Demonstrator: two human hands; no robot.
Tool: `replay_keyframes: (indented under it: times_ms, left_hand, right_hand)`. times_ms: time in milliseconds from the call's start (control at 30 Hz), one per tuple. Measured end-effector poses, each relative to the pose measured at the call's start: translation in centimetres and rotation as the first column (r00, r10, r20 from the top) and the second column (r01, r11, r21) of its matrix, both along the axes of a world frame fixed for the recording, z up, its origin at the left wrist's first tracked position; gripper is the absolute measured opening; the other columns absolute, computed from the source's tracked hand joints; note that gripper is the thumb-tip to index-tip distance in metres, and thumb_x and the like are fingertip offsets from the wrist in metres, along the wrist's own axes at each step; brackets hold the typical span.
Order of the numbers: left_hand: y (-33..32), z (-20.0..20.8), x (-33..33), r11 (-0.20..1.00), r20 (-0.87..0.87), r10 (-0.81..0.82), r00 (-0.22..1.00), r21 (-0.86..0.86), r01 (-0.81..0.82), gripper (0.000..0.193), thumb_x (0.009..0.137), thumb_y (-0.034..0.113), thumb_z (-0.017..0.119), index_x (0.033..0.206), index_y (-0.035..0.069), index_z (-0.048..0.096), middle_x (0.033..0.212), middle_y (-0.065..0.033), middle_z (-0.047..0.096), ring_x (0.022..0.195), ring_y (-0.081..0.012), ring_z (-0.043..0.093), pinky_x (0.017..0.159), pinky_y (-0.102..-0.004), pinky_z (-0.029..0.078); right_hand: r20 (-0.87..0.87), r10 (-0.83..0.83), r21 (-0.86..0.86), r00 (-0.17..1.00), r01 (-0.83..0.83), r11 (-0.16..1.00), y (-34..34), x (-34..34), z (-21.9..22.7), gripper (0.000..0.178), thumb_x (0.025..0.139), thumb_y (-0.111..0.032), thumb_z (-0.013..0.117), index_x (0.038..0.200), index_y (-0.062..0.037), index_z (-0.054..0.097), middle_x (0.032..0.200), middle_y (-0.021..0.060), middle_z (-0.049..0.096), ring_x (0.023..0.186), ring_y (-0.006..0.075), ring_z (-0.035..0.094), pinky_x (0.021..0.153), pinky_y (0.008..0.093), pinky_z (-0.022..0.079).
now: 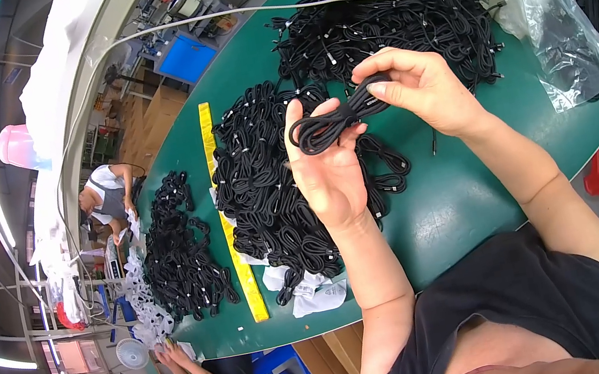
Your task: Bundling and organizing black electronic cables at a factory workbench.
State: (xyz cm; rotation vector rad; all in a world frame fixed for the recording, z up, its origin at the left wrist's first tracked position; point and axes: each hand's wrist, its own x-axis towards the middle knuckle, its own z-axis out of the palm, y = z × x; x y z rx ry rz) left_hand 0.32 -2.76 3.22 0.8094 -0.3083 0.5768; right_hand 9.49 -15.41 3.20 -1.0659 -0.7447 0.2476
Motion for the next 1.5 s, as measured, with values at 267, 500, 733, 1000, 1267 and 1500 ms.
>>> replay_keyframes:
  times_ms: [267, 500, 733, 1000, 1267, 1500]
  left_hand:
    - [1.4, -1.7, 0.9, 0.961, -0.090, 0.076, 0.993, -0.259, -0.097, 0.034, 0.090, 0.016, 0.043, 0.119, -0.002, 0.044, 0.113, -0.0199, 0.052, 0.103, -0.0315, 0.052, 0.090, -0.0454, 0.043]
    - [2.2, -1.7, 0.1, 0.933, 0.033, 0.320, 0.947, -0.185, -0.309, 0.033, 0.085, 0.000, 0.043, 0.117, -0.002, 0.043, 0.109, -0.0181, 0.054, 0.101, -0.0290, 0.054, 0.090, -0.0448, 0.045]
    - [4.4, -2.1, -0.2, 0.901, -0.019, 0.374, 0.927, -0.228, -0.369, 0.032, 0.082, -0.001, 0.044, 0.114, -0.001, 0.045, 0.105, -0.0169, 0.056, 0.071, -0.0182, 0.057, 0.062, -0.0306, 0.049]
    - [2.8, -0.4, -0.6, 0.893, -0.089, 0.429, 0.899, 0.190, -0.408, 0.030, 0.082, -0.001, 0.040, 0.111, -0.004, 0.047, 0.105, -0.0191, 0.055, 0.077, -0.0212, 0.057, 0.068, -0.0348, 0.051]
    - [3.8, -1.7, -0.1, 0.978, 0.018, 0.131, 0.991, -0.164, -0.126, 0.026, 0.089, 0.005, 0.041, 0.115, 0.000, 0.045, 0.095, -0.0150, 0.056, 0.050, -0.0078, 0.043, 0.037, -0.0204, 0.037]
    - [2.8, -1.1, -0.4, 0.943, -0.082, 0.318, 0.945, -0.080, -0.324, 0.036, 0.094, 0.025, 0.040, 0.121, 0.000, 0.039, 0.076, -0.0094, 0.053, 0.036, -0.0039, 0.030, 0.028, -0.0174, 0.029]
  right_hand:
    - [0.292, -0.202, 0.034, 0.935, 0.202, 0.979, 1.6, -1.8, -1.3, 0.022, 0.082, 0.005, 0.053, 0.103, 0.0037, 0.056, 0.108, 0.0118, 0.050, 0.096, 0.0163, 0.052, 0.086, 0.0282, 0.043]
    - [-0.248, 0.058, 0.164, 0.967, -0.017, 0.986, 3.7, -3.7, -3.2, 0.015, 0.086, -0.002, 0.050, 0.098, 0.0031, 0.057, 0.101, 0.0090, 0.056, 0.091, 0.0143, 0.056, 0.081, 0.0251, 0.045]
    - [-0.466, 0.462, 0.007, 0.755, -0.519, 0.855, 2.7, -3.9, -1.6, 0.033, 0.088, -0.008, 0.051, 0.116, 0.0069, 0.045, 0.095, 0.0129, 0.057, 0.083, 0.0194, 0.061, 0.070, 0.0309, 0.055]
    - [-0.315, 0.471, -0.353, 0.824, -0.563, 0.747, 2.5, -3.6, -1.7, 0.026, 0.083, -0.012, 0.058, 0.105, 0.0012, 0.055, 0.070, 0.0043, 0.059, 0.053, 0.0083, 0.054, 0.044, 0.0195, 0.042]
    - [0.265, 0.355, -0.630, 0.896, -0.118, 0.767, 2.8, -4.8, -2.9, 0.026, 0.078, -0.013, 0.062, 0.097, 0.0006, 0.050, 0.069, 0.0096, 0.060, 0.056, 0.0176, 0.061, 0.046, 0.0291, 0.048]
    - [0.798, 0.012, -0.385, 0.602, 0.494, 0.780, 3.8, -5.0, -4.8, 0.044, 0.066, -0.013, 0.070, 0.102, -0.0005, 0.049, 0.071, 0.0121, 0.058, 0.062, 0.0261, 0.062, 0.048, 0.0338, 0.049]
